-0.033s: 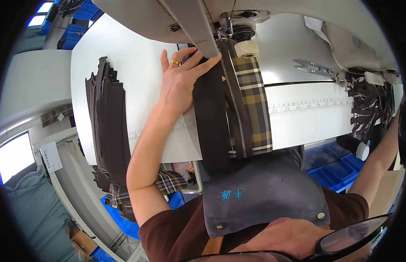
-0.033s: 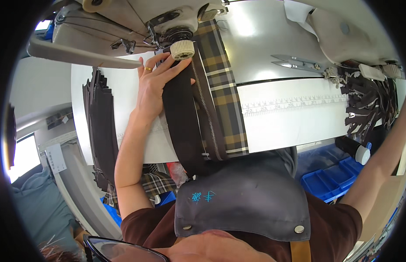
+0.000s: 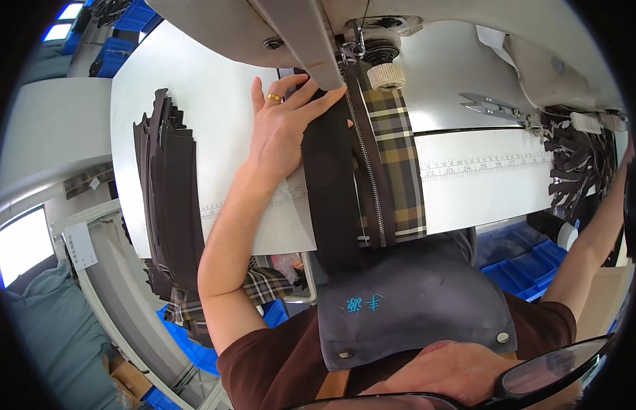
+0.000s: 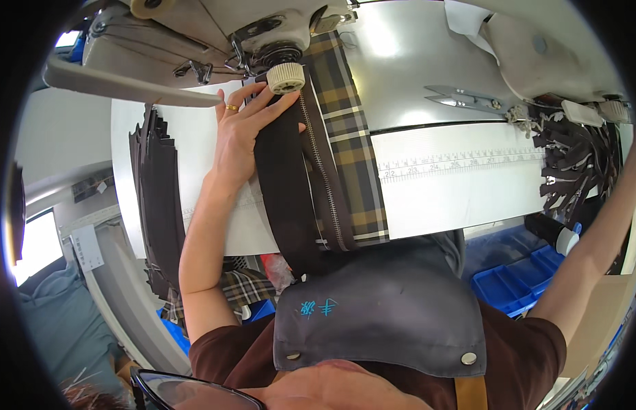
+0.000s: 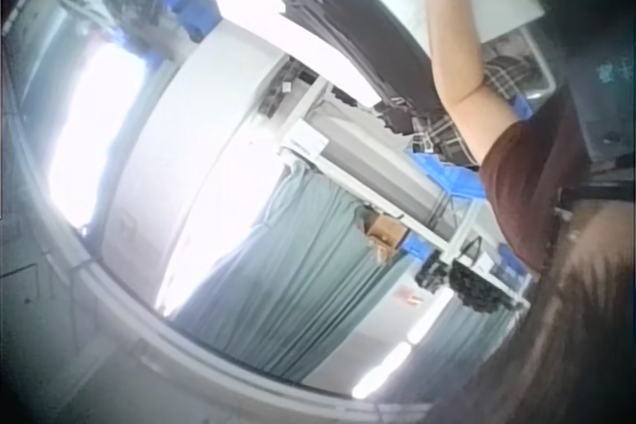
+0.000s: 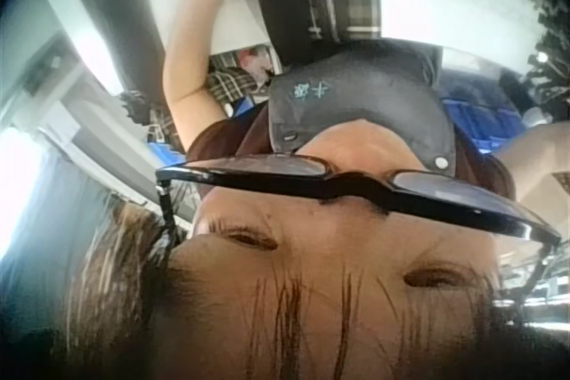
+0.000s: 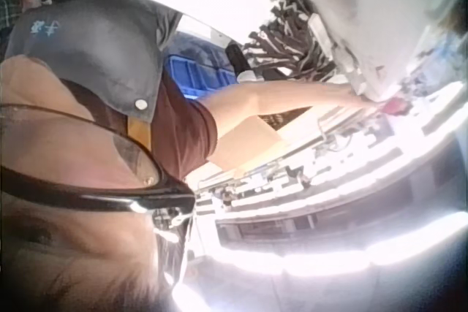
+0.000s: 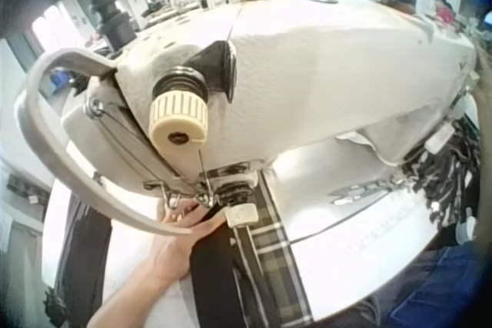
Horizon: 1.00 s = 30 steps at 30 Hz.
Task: The person operates an industrial sewing machine to attach zippers to plaid fabric pieces. They align the zipper tape with the fabric edge, guide the material under the presser foot, and sew along the zipper teeth. After completing a seam, they cut the thread and move the finished piece to a blue bin before picking up the next item.
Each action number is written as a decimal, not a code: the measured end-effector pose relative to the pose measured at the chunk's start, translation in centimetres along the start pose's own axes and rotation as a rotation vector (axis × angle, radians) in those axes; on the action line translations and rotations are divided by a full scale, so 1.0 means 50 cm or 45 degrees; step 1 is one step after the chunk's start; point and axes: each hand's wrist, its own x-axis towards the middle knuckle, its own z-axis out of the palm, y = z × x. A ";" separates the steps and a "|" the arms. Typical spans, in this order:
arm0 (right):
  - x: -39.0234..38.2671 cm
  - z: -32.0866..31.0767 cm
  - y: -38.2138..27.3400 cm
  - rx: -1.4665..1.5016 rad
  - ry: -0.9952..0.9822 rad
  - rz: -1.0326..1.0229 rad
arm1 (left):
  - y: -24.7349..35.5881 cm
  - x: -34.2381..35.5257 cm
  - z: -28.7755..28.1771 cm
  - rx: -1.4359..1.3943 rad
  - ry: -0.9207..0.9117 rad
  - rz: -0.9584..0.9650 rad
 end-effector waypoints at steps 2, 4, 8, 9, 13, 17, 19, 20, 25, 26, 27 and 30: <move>0.025 0.014 -0.005 -0.049 -0.009 -0.009 | 0.002 -0.001 -0.002 -0.015 0.008 -0.011; 0.034 0.018 -0.021 -0.124 0.015 -0.029 | -0.001 0.002 0.003 0.002 0.043 0.004; 0.022 -0.024 -0.189 -0.178 0.256 -0.318 | -0.001 -0.010 0.000 -0.067 0.036 -0.024; 0.011 -0.043 -0.259 -0.068 0.308 -0.469 | 0.000 -0.012 -0.001 -0.060 0.040 -0.026; -0.052 -0.046 -0.634 0.508 0.305 -1.223 | 0.003 -0.007 -0.004 0.034 0.032 0.003; -0.031 0.023 -0.851 0.506 0.434 -1.539 | 0.000 -0.004 0.000 0.084 0.022 0.020; -0.013 0.058 -0.866 0.454 0.356 -1.481 | -0.001 -0.004 0.000 0.062 0.010 0.008; -0.010 0.069 -0.871 0.432 0.317 -1.454 | -0.002 -0.006 0.000 0.056 0.008 0.002; -0.018 0.083 -0.873 0.423 0.230 -1.365 | -0.001 -0.007 0.002 0.045 0.018 -0.002; -0.011 0.083 -0.872 0.459 0.261 -1.394 | 0.000 -0.006 0.001 0.043 0.021 -0.003; -0.002 0.085 -0.863 0.504 0.325 -1.369 | 0.001 -0.005 0.001 0.040 0.024 -0.003; 0.019 0.082 -0.836 0.487 0.372 -1.220 | 0.004 -0.006 0.000 0.038 0.030 -0.012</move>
